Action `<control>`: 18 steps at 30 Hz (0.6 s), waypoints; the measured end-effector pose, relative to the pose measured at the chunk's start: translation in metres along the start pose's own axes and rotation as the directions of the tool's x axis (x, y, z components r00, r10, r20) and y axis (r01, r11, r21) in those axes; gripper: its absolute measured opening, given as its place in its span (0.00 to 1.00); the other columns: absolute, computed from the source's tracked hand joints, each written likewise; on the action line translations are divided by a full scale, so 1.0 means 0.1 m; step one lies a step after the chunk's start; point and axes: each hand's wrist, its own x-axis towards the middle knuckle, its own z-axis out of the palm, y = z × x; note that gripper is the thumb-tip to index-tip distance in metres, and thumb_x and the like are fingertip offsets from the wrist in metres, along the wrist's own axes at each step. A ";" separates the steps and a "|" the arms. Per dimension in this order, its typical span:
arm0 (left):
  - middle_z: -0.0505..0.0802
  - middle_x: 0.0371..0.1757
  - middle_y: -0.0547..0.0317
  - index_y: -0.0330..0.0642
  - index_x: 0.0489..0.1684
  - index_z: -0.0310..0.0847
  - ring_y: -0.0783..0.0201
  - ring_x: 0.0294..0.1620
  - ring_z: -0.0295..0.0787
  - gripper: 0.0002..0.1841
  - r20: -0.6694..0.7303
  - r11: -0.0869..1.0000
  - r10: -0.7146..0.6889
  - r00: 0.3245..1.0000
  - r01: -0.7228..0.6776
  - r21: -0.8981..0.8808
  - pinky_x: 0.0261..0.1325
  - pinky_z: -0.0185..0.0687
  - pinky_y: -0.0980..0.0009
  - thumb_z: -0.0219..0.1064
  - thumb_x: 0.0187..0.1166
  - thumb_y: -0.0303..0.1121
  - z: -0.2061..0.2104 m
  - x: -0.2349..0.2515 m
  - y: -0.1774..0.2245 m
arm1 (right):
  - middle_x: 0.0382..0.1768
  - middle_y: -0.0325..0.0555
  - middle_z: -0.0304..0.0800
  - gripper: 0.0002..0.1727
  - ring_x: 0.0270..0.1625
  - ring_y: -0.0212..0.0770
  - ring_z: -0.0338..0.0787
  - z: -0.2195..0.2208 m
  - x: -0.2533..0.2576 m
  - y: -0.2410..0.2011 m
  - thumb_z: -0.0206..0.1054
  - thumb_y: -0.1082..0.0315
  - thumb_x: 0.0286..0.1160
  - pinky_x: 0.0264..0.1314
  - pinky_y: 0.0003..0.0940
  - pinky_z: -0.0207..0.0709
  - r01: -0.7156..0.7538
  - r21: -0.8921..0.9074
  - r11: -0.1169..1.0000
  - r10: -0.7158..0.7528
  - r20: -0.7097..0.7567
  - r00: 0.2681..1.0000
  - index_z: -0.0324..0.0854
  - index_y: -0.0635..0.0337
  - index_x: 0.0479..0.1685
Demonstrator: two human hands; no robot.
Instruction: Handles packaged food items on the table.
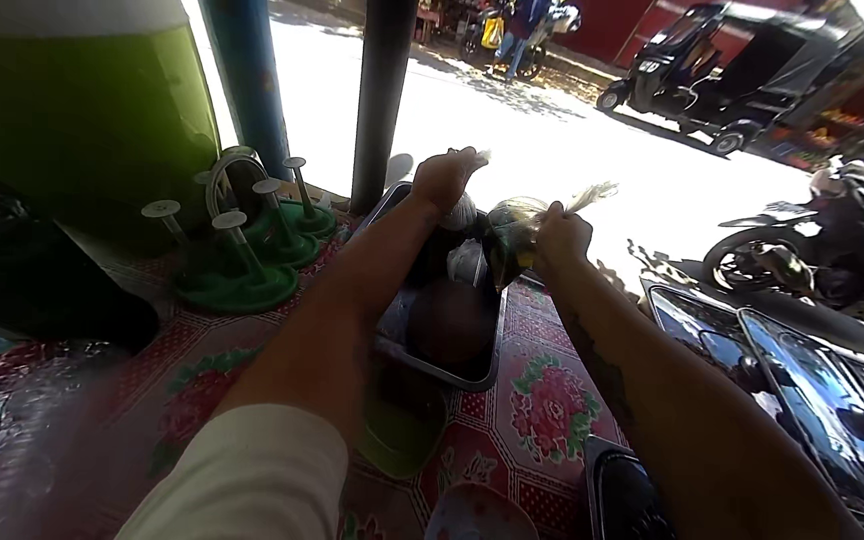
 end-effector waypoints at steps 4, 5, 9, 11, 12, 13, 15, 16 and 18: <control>0.90 0.49 0.38 0.37 0.55 0.80 0.38 0.54 0.91 0.21 -0.012 0.999 -0.049 0.999 0.049 -0.002 0.53 0.83 0.40 0.46 0.95 0.45 -0.20 0.01 -0.07 | 0.52 0.63 0.86 0.30 0.60 0.56 0.86 0.21 0.07 0.03 0.43 0.53 0.97 0.63 0.57 0.75 -0.027 0.078 0.997 0.027 -0.007 1.000 0.83 0.71 0.50; 0.90 0.49 0.38 0.36 0.54 0.81 0.38 0.54 0.91 0.22 -0.007 0.999 -0.051 0.999 0.051 -0.012 0.55 0.82 0.40 0.47 0.95 0.46 -0.22 0.00 -0.09 | 0.53 0.64 0.87 0.30 0.61 0.57 0.86 0.24 0.05 0.01 0.43 0.54 0.97 0.64 0.57 0.75 -0.015 0.046 0.999 0.015 0.009 1.000 0.83 0.72 0.50; 0.92 0.50 0.44 0.39 0.55 0.85 0.42 0.57 0.89 0.17 0.135 0.995 0.094 0.986 -0.092 -0.024 0.60 0.80 0.42 0.50 0.93 0.39 -0.17 -0.07 -0.08 | 0.59 0.69 0.87 0.30 0.68 0.61 0.85 0.37 -0.03 -0.02 0.42 0.56 0.97 0.69 0.59 0.74 0.049 -0.115 0.992 -0.040 0.081 0.996 0.83 0.75 0.53; 0.93 0.51 0.45 0.41 0.56 0.86 0.43 0.59 0.89 0.15 0.195 0.984 0.177 0.965 -0.176 -0.025 0.63 0.79 0.42 0.51 0.91 0.34 -0.14 -0.06 -0.01 | 0.59 0.69 0.87 0.29 0.68 0.61 0.85 0.41 -0.05 -0.04 0.43 0.56 0.97 0.71 0.58 0.73 0.066 -0.132 0.989 -0.057 0.070 0.996 0.83 0.75 0.55; 0.93 0.49 0.46 0.41 0.53 0.86 0.45 0.57 0.89 0.17 0.215 0.981 0.192 0.958 -0.188 -0.040 0.62 0.79 0.43 0.50 0.93 0.37 -0.14 -0.03 0.03 | 0.60 0.69 0.87 0.29 0.69 0.61 0.85 0.41 -0.06 -0.07 0.43 0.56 0.97 0.72 0.58 0.73 0.062 -0.136 0.989 -0.055 0.056 0.997 0.83 0.74 0.56; 0.92 0.45 0.48 0.40 0.49 0.86 0.48 0.53 0.89 0.20 0.242 0.981 0.191 0.951 -0.180 -0.066 0.60 0.79 0.45 0.48 0.94 0.41 -0.17 0.00 0.06 | 0.61 0.68 0.87 0.29 0.70 0.60 0.85 0.42 -0.07 -0.10 0.43 0.56 0.97 0.72 0.57 0.73 0.056 -0.142 0.988 -0.051 0.039 0.998 0.83 0.74 0.57; 0.89 0.39 0.49 0.36 0.42 0.85 0.52 0.46 0.87 0.24 0.346 0.983 0.166 0.924 -0.127 -0.134 0.55 0.77 0.48 0.49 0.94 0.47 -0.28 0.01 0.10 | 0.61 0.69 0.86 0.29 0.70 0.60 0.85 0.42 -0.10 -0.14 0.41 0.57 0.97 0.72 0.57 0.72 0.052 -0.166 0.985 -0.047 0.031 0.998 0.82 0.75 0.57; 0.89 0.41 0.47 0.34 0.44 0.85 0.52 0.47 0.86 0.24 0.410 0.985 0.154 0.899 -0.110 -0.129 0.56 0.77 0.50 0.53 0.92 0.47 -0.35 0.04 0.10 | 0.62 0.71 0.86 0.30 0.71 0.61 0.84 0.42 -0.11 -0.14 0.41 0.57 0.97 0.73 0.57 0.72 0.055 -0.180 0.982 -0.047 0.049 0.998 0.83 0.76 0.56; 0.89 0.47 0.40 0.30 0.59 0.83 0.50 0.48 0.87 0.27 0.538 0.996 0.087 0.838 -0.063 -0.063 0.55 0.80 0.51 0.67 0.84 0.50 -0.48 0.06 0.07 | 0.64 0.73 0.84 0.30 0.72 0.63 0.83 0.41 -0.13 -0.13 0.43 0.56 0.96 0.73 0.59 0.71 0.069 -0.230 0.971 -0.036 0.145 0.989 0.83 0.77 0.55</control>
